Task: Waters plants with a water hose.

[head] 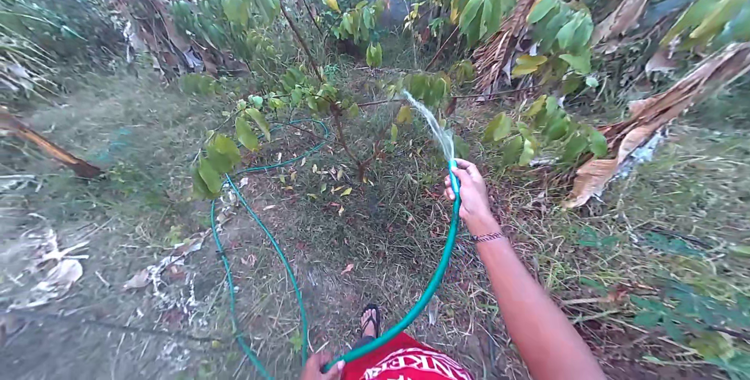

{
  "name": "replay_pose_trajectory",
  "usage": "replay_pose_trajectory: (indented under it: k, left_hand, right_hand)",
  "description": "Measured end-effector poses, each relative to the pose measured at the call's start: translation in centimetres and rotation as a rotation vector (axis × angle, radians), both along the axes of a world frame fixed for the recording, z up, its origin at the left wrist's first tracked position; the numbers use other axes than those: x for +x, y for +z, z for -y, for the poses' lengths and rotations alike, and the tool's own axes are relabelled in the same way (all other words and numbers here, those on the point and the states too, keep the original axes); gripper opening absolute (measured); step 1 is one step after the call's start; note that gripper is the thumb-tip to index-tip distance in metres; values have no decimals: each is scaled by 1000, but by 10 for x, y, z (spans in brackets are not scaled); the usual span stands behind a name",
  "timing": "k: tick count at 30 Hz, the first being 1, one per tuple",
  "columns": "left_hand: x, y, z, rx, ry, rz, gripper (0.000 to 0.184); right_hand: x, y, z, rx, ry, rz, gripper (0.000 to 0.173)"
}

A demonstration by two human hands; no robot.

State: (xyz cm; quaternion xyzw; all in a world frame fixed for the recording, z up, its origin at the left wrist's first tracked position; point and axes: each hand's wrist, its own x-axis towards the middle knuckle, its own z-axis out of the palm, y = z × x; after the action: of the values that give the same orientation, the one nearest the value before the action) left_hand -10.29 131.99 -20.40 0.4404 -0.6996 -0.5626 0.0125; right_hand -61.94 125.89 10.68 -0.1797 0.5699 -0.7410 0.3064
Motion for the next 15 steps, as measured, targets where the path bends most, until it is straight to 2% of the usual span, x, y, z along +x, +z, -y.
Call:
replay_pose_trajectory:
  k: [6,15]
  left_hand:
    - [12,-6,-12,18,24,32,54]
    - [26,6,-35,14,68,101,54]
  right_hand:
    - [3,-24,-2,116,78,-57,32]
    - [15,-53,0,219,182,28,31]
